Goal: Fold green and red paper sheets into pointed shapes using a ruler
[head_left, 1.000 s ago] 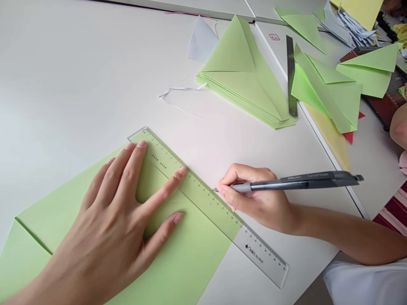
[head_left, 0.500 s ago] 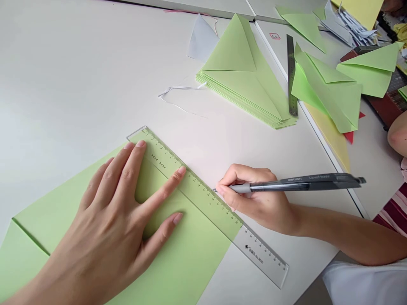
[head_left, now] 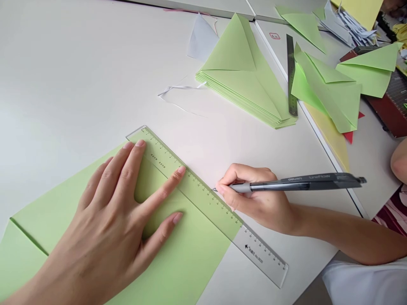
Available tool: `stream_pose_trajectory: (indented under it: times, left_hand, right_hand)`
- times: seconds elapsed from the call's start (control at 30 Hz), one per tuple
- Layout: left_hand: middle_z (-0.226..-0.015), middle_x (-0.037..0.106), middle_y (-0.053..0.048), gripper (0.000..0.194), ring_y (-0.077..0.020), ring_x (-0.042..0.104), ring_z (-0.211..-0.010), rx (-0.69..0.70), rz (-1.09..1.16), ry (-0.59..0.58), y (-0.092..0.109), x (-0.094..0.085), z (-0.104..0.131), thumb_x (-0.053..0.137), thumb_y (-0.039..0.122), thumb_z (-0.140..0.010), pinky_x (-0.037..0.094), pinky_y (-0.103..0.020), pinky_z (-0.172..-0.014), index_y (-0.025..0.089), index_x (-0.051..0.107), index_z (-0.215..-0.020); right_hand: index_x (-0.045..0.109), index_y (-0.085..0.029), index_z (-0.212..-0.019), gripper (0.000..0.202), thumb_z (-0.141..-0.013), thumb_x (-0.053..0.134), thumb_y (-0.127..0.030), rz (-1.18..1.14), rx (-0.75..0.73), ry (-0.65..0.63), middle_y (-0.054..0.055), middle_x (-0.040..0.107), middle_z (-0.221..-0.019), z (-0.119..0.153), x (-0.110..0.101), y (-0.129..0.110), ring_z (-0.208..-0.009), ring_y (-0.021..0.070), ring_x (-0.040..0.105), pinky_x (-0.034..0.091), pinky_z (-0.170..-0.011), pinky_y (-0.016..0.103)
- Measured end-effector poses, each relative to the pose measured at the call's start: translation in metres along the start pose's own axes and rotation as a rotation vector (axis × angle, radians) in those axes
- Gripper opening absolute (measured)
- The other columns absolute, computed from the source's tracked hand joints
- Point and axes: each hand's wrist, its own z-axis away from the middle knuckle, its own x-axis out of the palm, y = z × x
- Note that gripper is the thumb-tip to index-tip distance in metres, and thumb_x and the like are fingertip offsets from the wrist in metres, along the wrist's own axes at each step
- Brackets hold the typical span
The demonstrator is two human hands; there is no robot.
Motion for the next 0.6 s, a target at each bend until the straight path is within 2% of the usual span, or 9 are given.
stream_pose_trajectory:
  times: [0.23,0.33,0.6]
  left_hand:
    - [-0.160,0.021,0.000,0.062,-0.0455,0.023,-0.145,0.007,0.000,0.001,0.0009,-0.0001,-0.0002,0.030,0.056,-0.091,0.030,-0.071,-0.113,0.044,0.026,-0.152]
    - [-0.158,0.025,0.001,0.062,-0.0445,0.023,-0.146,0.001,0.002,-0.002,0.0009,0.0004,-0.0003,0.030,0.056,-0.091,0.030,-0.071,-0.114,0.046,0.026,-0.151]
    - [-0.161,0.018,0.004,0.061,-0.0448,0.022,-0.146,0.004,0.016,-0.003,0.0016,-0.0016,-0.0019,0.029,0.059,-0.092,0.030,-0.069,-0.115,0.045,0.027,-0.151]
  right_hand:
    - [0.054,-0.019,-0.079,0.017,-0.094,0.057,-0.024,-0.004,0.000,-0.002,-0.003,0.051,-0.068,0.0008,0.0003,0.0000,-0.056,0.0078,0.044,0.038,-0.051,0.022]
    - [0.053,-0.019,-0.078,0.017,-0.094,0.057,-0.023,-0.005,-0.003,0.002,-0.004,0.051,-0.068,0.0005,0.0003,-0.0005,-0.056,0.0076,0.044,0.037,-0.051,0.022]
    - [0.054,-0.019,-0.080,0.017,-0.095,0.057,-0.025,-0.127,-0.053,0.051,-0.004,0.053,-0.066,-0.0006,0.0004,0.0011,-0.054,0.0075,0.051,0.042,-0.048,0.019]
